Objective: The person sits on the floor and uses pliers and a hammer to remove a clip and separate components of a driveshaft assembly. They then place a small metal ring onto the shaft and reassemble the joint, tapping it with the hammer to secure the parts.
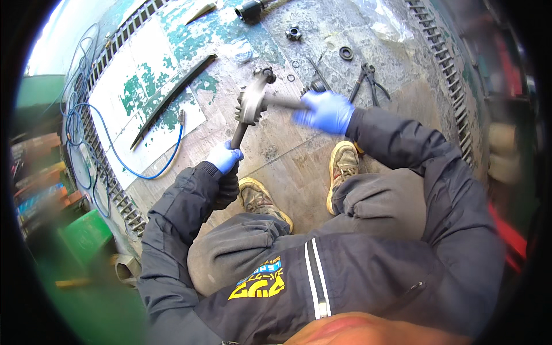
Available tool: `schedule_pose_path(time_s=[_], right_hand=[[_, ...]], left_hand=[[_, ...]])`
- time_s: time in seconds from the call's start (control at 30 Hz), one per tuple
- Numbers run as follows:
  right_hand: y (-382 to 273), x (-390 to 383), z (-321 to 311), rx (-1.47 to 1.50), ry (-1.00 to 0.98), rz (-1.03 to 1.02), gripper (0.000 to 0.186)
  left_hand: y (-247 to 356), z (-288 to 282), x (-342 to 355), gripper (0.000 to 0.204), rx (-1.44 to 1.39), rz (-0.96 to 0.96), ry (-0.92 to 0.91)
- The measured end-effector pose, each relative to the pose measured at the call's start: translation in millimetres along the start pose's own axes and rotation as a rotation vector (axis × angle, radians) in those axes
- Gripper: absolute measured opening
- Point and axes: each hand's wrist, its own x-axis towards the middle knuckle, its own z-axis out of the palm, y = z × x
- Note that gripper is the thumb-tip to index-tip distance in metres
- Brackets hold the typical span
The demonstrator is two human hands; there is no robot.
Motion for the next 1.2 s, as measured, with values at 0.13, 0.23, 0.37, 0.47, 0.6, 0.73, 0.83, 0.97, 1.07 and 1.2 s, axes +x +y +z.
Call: schedule_pose_path(time_s=[0.13,0.23,0.37,0.47,0.6,0.73,0.83,0.97,1.07,1.2], right_hand=[[37.4,9.7,5.3,0.036,0.138,0.198,0.065],[43.5,-6.9,21.0,0.16,0.131,0.099,0.062],[35.3,-20.1,24.7,0.081,-0.072,0.085,0.066],[31.2,-22.7,23.7,0.016,-0.184,0.106,0.067],[36.7,-23.6,30.9,-0.039,-0.303,0.166,0.072],[46.6,-22.0,41.9,-0.071,-0.343,0.176,0.072],[51.3,-20.4,47.3,-0.093,-0.365,0.199,0.069],[55.6,-17.2,51.2,-0.123,-0.369,0.231,0.062],[61.9,-13.5,52.6,-0.132,-0.37,0.25,0.054],[73.0,-5.1,53.5,-0.133,-0.358,0.234,0.046]], left_hand=[[4.6,0.8,10.3,0.016,-0.174,-0.132,0.046],[-21.1,-2.9,13.1,0.018,-0.19,-0.161,0.099],[-57.1,-7.8,23.6,0.016,-0.109,-0.043,0.143],[-70.9,-10.4,26.9,0.017,-0.018,-0.049,0.176],[-86.7,-17.2,26.9,0.024,0.134,-0.065,0.185],[-112.6,-21.9,40.2,0.038,0.287,-0.056,0.187],[-128.5,-22.6,51.6,0.047,0.36,-0.013,0.188],[-127.8,-24.4,53.5,0.047,0.427,-0.067,0.17],[-114.8,-22.6,49.7,0.048,0.412,-0.156,0.137],[-95.1,-14.4,43.9,0.051,0.555,-0.126,0.203]])
